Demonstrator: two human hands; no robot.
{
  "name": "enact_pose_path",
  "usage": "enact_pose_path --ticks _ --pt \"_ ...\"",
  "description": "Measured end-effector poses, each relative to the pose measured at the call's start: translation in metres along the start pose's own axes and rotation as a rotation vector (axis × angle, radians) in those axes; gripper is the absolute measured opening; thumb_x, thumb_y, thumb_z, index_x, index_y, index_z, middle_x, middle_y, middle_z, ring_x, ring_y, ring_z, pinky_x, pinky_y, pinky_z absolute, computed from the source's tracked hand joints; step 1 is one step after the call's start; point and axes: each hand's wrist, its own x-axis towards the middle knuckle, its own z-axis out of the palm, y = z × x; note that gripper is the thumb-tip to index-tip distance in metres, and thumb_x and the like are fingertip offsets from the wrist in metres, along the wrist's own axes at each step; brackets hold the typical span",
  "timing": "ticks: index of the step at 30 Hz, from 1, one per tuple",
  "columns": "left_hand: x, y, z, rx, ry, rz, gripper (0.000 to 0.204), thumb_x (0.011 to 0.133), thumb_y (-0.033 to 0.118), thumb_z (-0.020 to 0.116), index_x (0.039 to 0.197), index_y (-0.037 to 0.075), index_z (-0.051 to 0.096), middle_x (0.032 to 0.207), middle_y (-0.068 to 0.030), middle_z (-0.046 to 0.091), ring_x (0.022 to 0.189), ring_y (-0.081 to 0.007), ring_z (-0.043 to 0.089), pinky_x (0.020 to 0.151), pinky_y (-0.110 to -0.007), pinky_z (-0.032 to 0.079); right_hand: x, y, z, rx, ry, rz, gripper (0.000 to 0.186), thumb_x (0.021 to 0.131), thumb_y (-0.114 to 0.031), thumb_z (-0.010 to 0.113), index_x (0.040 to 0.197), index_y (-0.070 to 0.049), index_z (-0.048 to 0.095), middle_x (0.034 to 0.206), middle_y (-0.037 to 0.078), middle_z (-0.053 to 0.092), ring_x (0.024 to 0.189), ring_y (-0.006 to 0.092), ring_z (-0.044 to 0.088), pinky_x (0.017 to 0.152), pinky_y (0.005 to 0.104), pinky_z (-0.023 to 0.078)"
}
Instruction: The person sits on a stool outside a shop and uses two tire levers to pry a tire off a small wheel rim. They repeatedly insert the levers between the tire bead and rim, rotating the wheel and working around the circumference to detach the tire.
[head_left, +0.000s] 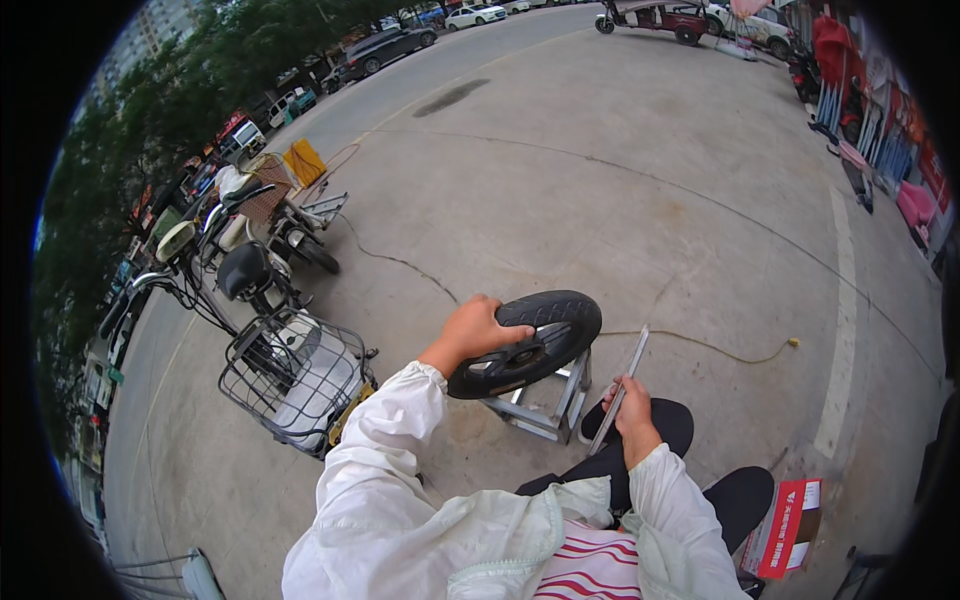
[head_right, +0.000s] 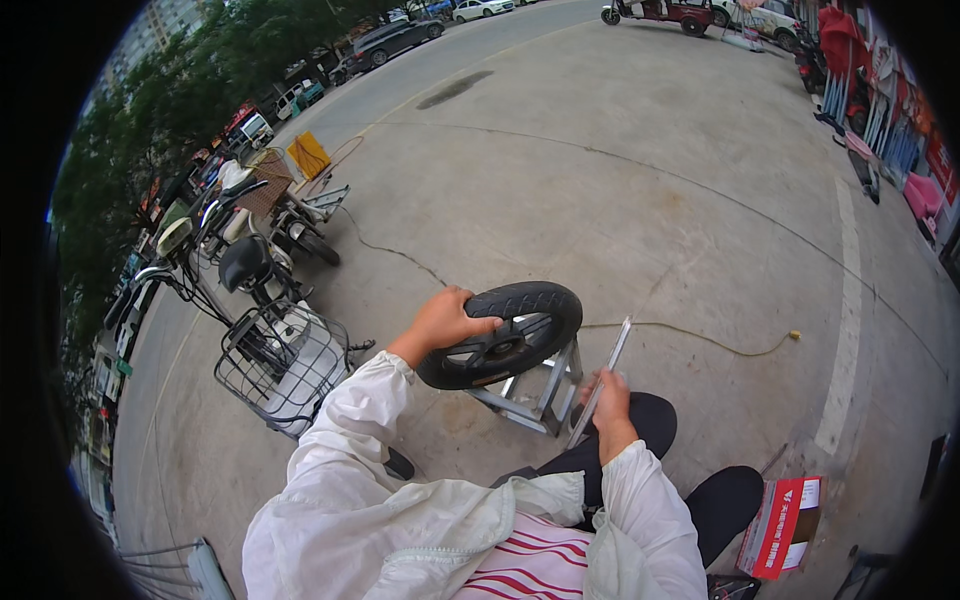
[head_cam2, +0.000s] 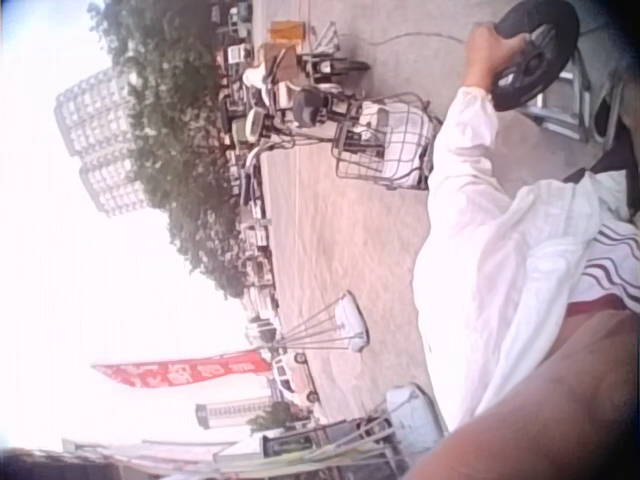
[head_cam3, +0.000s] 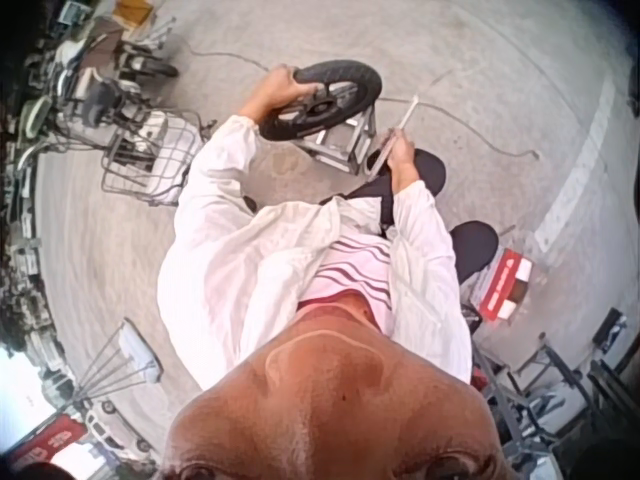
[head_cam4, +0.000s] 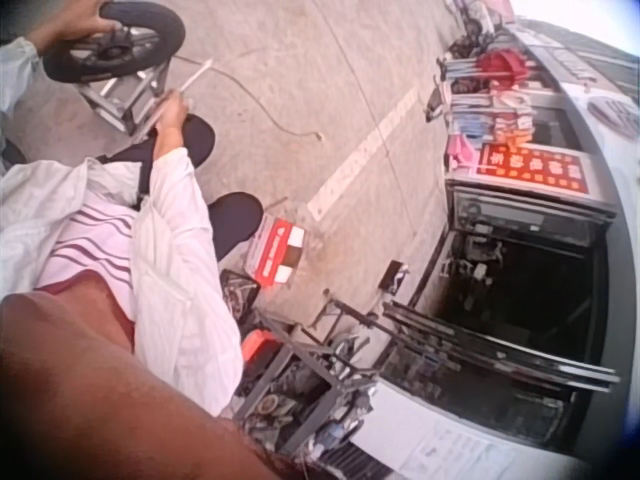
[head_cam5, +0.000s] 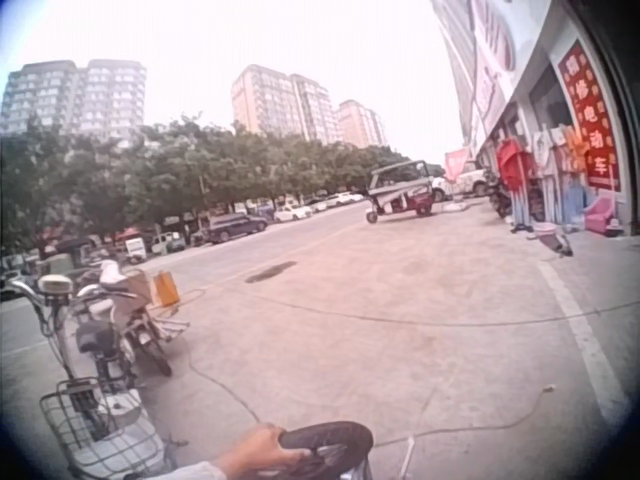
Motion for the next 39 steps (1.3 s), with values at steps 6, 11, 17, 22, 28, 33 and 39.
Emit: enact_pose_path --ticks 6,11,17,22,28,33,39 --pt "-0.002 0.014 -0.006 -0.115 -0.079 -0.036 0.072 0.067 0.06 0.073 0.089 -0.008 0.068 0.084 -0.0244 0.068 0.081 -0.0382 0.067 0.072 -0.044 0.052 0.011 0.001 -0.007 0.138 -0.001 -0.012 0.026 0.099 -0.032 0.046 0.094 -0.008 0.053 0.073 0.003 0.05 0.057 0.017 0.049 0.051 0.0338 0.044" --pt "-0.003 0.013 -0.008 -0.126 -0.125 -0.059 0.07 0.068 0.057 0.074 0.098 -0.006 0.066 0.086 -0.0237 0.068 0.082 -0.0385 0.067 0.075 -0.043 0.052 0.02 0.008 -0.004 0.357 -0.064 -0.022 0.024 0.1 -0.032 0.044 0.096 -0.01 0.052 0.074 0.002 0.049 0.065 0.0172 0.048 0.063 0.037 0.044" --pt "-0.012 -0.017 0.005 -0.336 -0.016 0.304 0.066 0.074 0.047 0.074 0.115 -0.002 0.059 0.106 -0.0215 0.062 0.103 -0.0354 0.059 0.089 -0.04 0.047 0.0 -0.027 0.004 0.537 -0.27 0.017 0.034 0.102 -0.039 0.04 0.11 -0.009 0.055 0.076 0.002 0.05 0.07 0.0181 0.049 0.072 0.0391 0.044" --pt "-0.022 -0.047 0.008 -0.683 -0.298 0.028 0.062 0.083 0.05 0.067 0.119 -0.001 0.058 0.115 -0.0185 0.062 0.11 -0.0268 0.058 0.093 -0.036 0.045 -0.045 -0.107 0.047 0.551 -0.508 -0.044 0.049 0.103 -0.05 0.029 0.113 -0.008 0.052 0.081 0.004 0.049 0.074 0.0198 0.049 0.083 0.0421 0.045" --pt "-0.011 -0.054 0.004 -0.94 -0.424 -0.129 0.046 0.101 0.042 0.042 0.13 0.008 0.053 0.111 -0.0129 0.063 0.107 -0.0219 0.057 0.096 -0.031 0.041 -0.041 -0.189 0.134 0.582 -0.651 -0.271 0.035 0.104 -0.04 0.036 0.096 -0.009 0.05 0.082 0.006 0.05 0.076 0.0204 0.051 0.091 0.0455 0.045" --pt "0.001 -0.056 0.014 -0.669 -0.623 -0.127 0.053 0.101 0.047 0.039 0.121 0.002 0.061 0.114 -0.008 0.065 0.099 -0.0159 0.059 0.09 -0.027 0.043 -0.01 -0.184 0.198 0.364 -0.476 -0.306 0.029 0.105 -0.03 0.04 0.088 -0.009 0.05 0.08 0.006 0.051 0.077 0.0197 0.055 0.09 0.046 0.048" --pt "-0.006 -0.052 0.029 -0.709 -0.761 -0.07 0.053 0.101 0.048 0.04 0.112 0.001 0.063 0.103 -0.0094 0.067 0.091 -0.0179 0.059 0.086 -0.03 0.045 0.014 -0.152 0.22 0.277 -0.384 -0.245 0.025 0.106 -0.027 0.036 0.093 -0.008 0.044 0.077 0.005 0.047 0.068 0.0167 0.048 0.075 0.0424 0.05"
